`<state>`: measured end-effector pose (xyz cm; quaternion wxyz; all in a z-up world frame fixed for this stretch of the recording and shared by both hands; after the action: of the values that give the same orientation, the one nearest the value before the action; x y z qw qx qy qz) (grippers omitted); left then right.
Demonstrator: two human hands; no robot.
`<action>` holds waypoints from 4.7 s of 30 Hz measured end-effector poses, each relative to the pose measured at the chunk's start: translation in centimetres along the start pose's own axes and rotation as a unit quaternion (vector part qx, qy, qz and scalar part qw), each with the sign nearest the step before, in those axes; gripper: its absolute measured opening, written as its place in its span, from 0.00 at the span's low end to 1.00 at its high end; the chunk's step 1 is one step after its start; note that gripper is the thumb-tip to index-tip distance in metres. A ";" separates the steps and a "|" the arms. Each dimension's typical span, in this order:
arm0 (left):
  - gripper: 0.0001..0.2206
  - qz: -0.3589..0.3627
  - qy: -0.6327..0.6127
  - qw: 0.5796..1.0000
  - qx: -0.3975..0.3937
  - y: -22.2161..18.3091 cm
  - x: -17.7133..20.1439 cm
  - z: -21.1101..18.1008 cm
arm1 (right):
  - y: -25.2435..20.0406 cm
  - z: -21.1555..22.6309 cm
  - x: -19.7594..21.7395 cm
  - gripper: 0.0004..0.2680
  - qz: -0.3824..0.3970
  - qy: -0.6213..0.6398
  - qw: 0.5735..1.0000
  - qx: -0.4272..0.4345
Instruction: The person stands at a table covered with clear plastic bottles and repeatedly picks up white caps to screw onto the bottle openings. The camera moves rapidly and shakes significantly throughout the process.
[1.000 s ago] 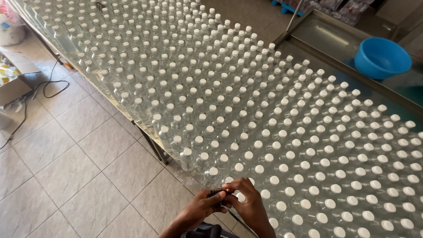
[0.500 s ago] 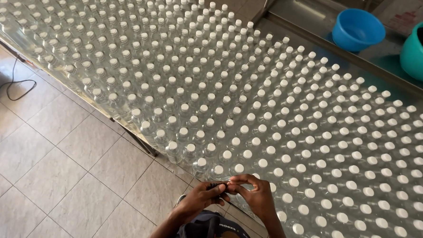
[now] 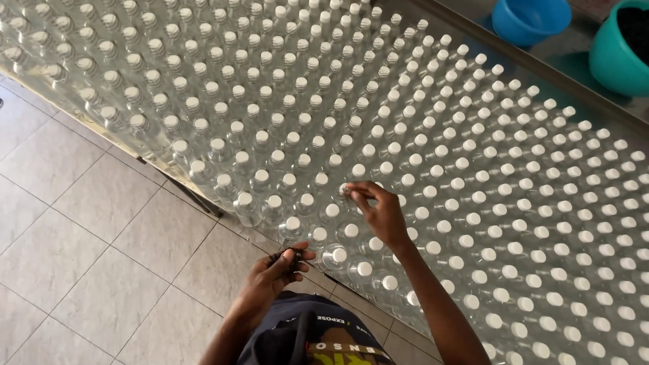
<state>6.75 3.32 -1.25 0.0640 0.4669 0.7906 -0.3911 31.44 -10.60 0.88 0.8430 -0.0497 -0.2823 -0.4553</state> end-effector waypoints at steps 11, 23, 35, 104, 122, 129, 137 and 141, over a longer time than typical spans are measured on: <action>0.28 -0.066 -0.051 0.996 -0.018 -2.1 1.3 -0.2 | 0.1 -2.1 -4.7 0.08 0.102 -0.081 0.985 0.110; 0.29 -0.049 -0.055 0.997 -0.032 -1.4 0.5 0.3 | -0.9 -3.4 -4.5 0.11 0.077 -0.112 0.978 0.159; 0.29 -0.067 -0.047 0.997 -0.008 -1.9 0.5 0.4 | -1.7 -3.8 -5.1 0.08 0.097 -0.147 0.966 0.191; 0.26 0.024 -0.016 0.999 0.032 3.7 0.7 -3.3 | 2.1 0.5 -0.9 0.09 -0.012 -0.035 0.999 0.029; 0.25 -0.119 -0.068 0.990 0.017 3.1 -2.3 -2.9 | 2.8 -6.1 -1.8 0.09 0.126 -0.114 0.971 0.167; 0.26 -0.114 -0.071 0.991 0.010 3.8 -3.5 -2.2 | 2.2 -7.4 -2.4 0.08 0.114 -0.134 0.959 0.220; 0.26 -0.096 -0.064 0.993 0.020 4.2 -4.3 -2.0 | 2.6 -7.5 -3.6 0.16 0.183 -0.188 0.954 0.145; 0.27 -0.080 -0.053 0.995 0.026 4.5 -4.7 -3.3 | 3.3 -7.5 -3.8 0.18 0.183 -0.177 0.961 0.107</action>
<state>13.80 3.49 0.71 0.0622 0.3826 0.8103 -0.4395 35.65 -8.44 -6.86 0.8489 -0.0899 -0.4600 -0.2445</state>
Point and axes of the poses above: each hand's wrist, its own y-axis towards the middle knuckle, its own x-axis out of the back of the hand, z = x × y, the point moved 6 cm from there along y, towards the middle knuckle, and after that the axes turned 6 degrees about -z, right-handed, at the moved point
